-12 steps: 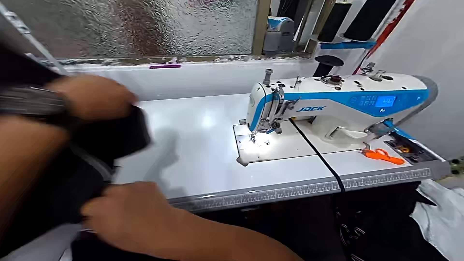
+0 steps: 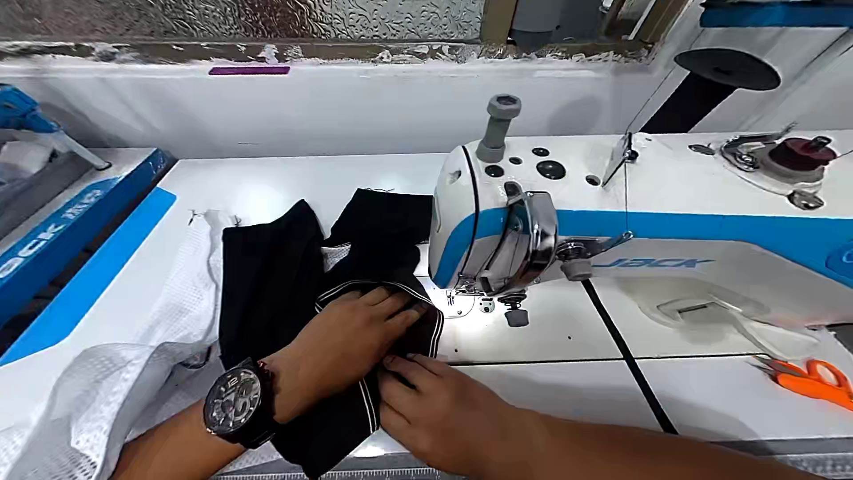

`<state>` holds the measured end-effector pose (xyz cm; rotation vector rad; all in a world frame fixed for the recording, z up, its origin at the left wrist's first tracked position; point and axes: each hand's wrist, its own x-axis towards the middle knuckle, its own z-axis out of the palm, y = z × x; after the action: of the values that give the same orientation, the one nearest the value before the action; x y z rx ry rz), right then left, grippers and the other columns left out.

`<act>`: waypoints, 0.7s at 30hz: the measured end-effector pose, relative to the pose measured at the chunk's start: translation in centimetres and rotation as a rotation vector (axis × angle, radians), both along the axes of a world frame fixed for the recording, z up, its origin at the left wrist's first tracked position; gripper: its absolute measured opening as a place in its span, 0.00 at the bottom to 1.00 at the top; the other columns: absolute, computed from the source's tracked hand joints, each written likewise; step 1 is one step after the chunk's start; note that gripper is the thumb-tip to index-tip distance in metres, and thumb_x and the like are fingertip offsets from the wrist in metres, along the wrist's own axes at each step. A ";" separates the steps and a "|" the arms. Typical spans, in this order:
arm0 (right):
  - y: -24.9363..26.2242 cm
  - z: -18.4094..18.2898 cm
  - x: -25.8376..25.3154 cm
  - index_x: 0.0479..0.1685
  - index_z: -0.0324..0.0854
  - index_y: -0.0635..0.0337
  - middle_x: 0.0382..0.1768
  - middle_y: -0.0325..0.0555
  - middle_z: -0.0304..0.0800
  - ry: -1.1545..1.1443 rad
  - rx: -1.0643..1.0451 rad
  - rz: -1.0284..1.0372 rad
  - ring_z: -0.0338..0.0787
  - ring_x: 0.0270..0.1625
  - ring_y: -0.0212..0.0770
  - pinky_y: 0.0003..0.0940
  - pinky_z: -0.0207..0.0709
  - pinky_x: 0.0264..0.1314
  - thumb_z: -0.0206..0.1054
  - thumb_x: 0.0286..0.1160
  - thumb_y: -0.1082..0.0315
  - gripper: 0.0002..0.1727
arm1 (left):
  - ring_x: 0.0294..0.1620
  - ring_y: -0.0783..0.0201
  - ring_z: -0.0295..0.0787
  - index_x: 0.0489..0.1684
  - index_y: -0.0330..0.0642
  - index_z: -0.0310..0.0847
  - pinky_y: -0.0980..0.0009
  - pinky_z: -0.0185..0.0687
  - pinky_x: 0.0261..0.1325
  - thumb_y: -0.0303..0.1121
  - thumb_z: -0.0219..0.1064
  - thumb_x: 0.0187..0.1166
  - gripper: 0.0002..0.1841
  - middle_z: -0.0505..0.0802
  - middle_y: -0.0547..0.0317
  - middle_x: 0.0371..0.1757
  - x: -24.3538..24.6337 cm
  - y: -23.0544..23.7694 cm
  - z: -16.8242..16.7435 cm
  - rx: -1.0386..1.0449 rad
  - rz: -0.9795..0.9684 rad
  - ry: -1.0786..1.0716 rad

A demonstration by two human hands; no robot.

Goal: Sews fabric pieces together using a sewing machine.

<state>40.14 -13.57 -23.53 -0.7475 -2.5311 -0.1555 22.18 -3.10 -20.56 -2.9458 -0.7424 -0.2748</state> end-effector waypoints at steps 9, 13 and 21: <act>3.6 1.2 10.1 0.61 0.86 0.48 0.59 0.40 0.92 -0.113 -0.098 0.042 0.92 0.59 0.39 0.34 0.88 0.53 0.57 0.86 0.72 0.16 | 0.51 0.53 0.93 0.45 0.38 0.89 0.54 0.88 0.54 0.28 0.70 0.74 0.07 0.94 0.50 0.46 5.0 2.2 1.9 -0.178 0.084 -0.241; 2.8 1.4 10.9 0.60 0.84 0.51 0.53 0.45 0.90 -0.077 -0.093 0.177 0.90 0.48 0.44 0.35 0.85 0.43 0.57 0.86 0.74 0.14 | 0.50 0.55 0.92 0.44 0.41 0.89 0.58 0.91 0.49 0.32 0.63 0.80 0.09 0.91 0.52 0.50 3.4 -0.5 -0.5 -0.012 0.085 -0.203; 4.7 -0.3 11.8 0.60 0.84 0.52 0.59 0.42 0.92 -0.098 0.011 -0.030 0.90 0.61 0.42 0.35 0.83 0.62 0.53 0.88 0.66 0.14 | 0.26 0.62 0.88 0.28 0.47 0.85 0.65 0.84 0.23 0.36 0.59 0.82 0.12 0.88 0.61 0.29 4.0 -1.0 -0.8 0.073 0.153 -0.240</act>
<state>51.95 -8.86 -23.85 -0.7912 -2.6103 -0.2217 26.23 -4.14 -21.36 -2.7984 -0.9589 -0.6360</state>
